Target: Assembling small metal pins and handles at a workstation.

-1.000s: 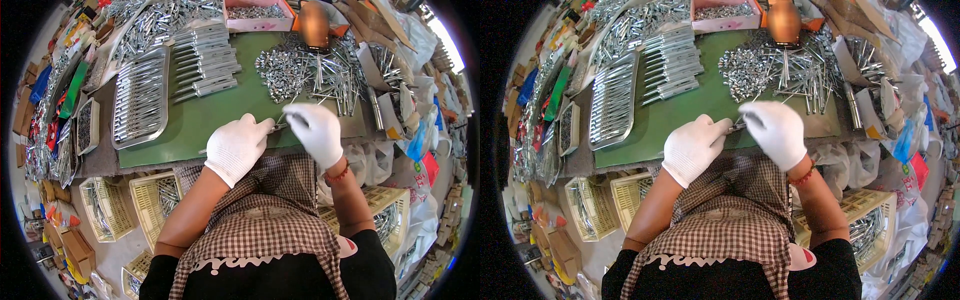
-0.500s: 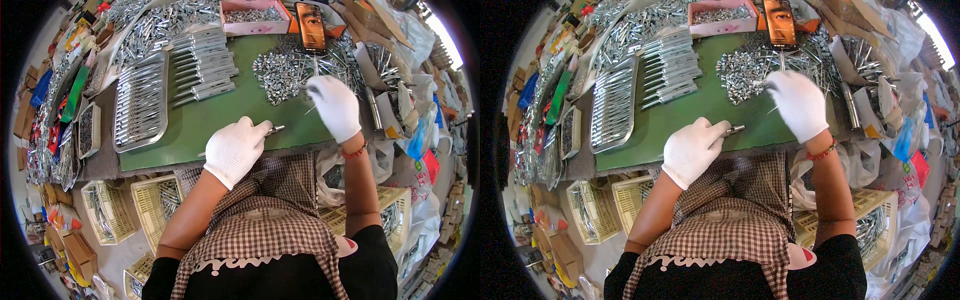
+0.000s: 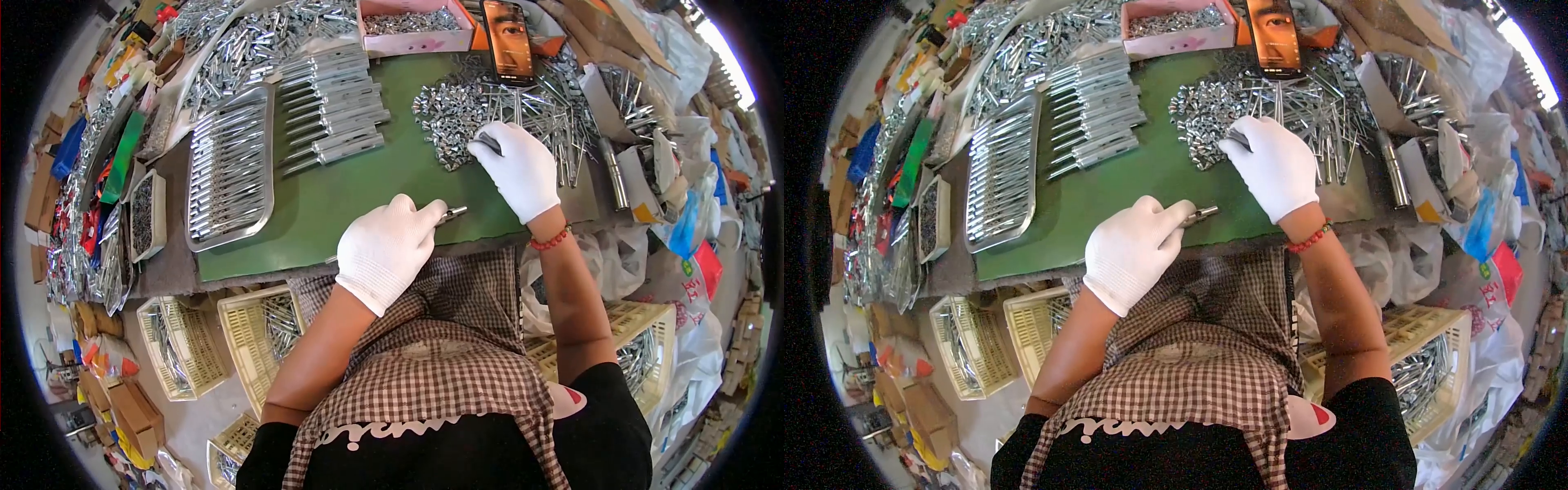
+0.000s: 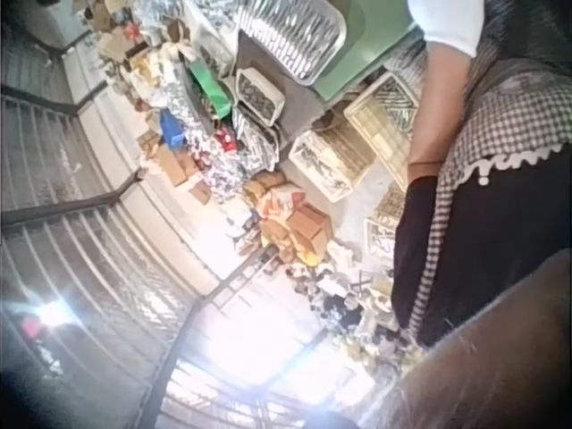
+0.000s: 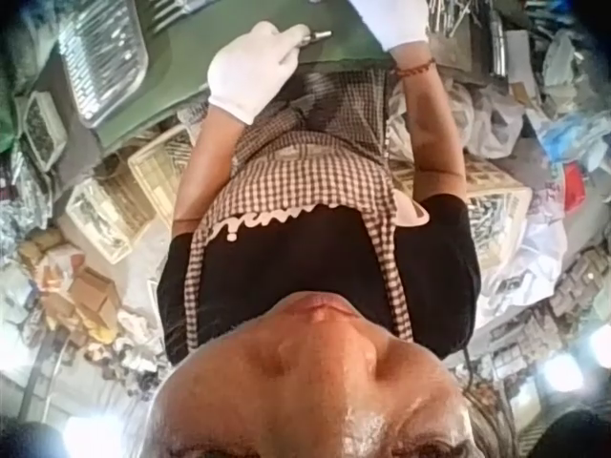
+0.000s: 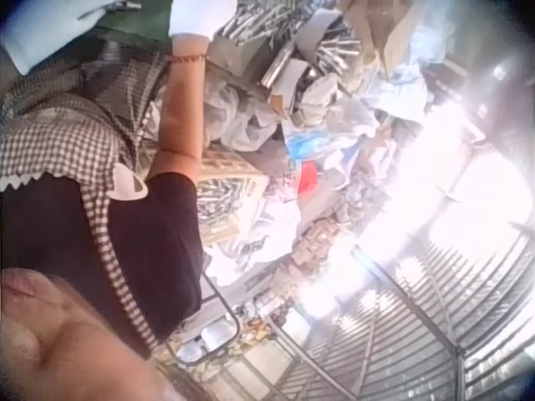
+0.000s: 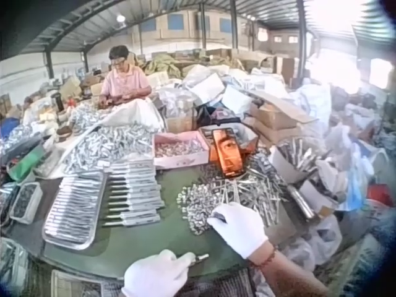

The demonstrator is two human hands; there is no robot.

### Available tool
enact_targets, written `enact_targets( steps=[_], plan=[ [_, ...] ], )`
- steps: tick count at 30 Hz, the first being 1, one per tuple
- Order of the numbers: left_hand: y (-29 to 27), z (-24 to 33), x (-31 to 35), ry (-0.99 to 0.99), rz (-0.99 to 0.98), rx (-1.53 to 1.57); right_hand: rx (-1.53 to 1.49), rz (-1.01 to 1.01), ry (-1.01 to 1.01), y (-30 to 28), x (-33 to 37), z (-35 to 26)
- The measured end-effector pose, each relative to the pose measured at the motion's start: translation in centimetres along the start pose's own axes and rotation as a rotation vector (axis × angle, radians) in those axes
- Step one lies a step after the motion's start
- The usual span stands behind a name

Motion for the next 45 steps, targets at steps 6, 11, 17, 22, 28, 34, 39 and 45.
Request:
enact_targets(
  steps=[6, 11, 17, 22, 28, 34, 39, 45],
  plan=[
    [0.1, -0.2, 0.1, 0.001, 0.019, 0.012, 0.044, -0.027, -0.054, 0.4, 0.3, -1.3],
    [-0.1, -0.1, 0.3, 0.021, 0.063, 0.018, 0.117, 0.007, -0.089, 0.2, 2.2, -1.5],
    [-0.1, -0.2, 0.3, 0.027, 0.062, 0.013, 0.115, 0.003, -0.153, -0.2, 4.2, -1.9],
    [-0.2, -0.2, 0.3, 0.022, 0.064, 0.013, 0.078, -0.022, -0.162, -0.8, 5.6, -1.7],
    [-0.3, 0.0, 0.1, 0.011, 0.018, 0.016, 0.117, -0.115, -0.214, -1.6, 6.3, -1.7],
    [-0.1, 0.0, 0.5, -0.001, -0.006, 0.014, -0.229, -0.183, -0.147, -1.4, 6.2, -3.4],
    [-0.2, 0.2, 0.6, 0.011, 0.041, 0.005, -0.214, -0.127, -0.28, -0.5, 6.7, -4.7],
    [-0.3, 0.4, 0.8, 0.03, 0.068, 0.002, -0.174, -0.164, -0.243, -0.3, 6.5, -4.7]
  ],
)
Point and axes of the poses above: each hand's wrist, its own x-axis away from the middle knuckle, its own y-axis out of the palm, z = x × y, the point moved 6 cm from there along -x, towards the middle knuckle, and after that the axes turned 1 degree about z, right-handed, at the moved point
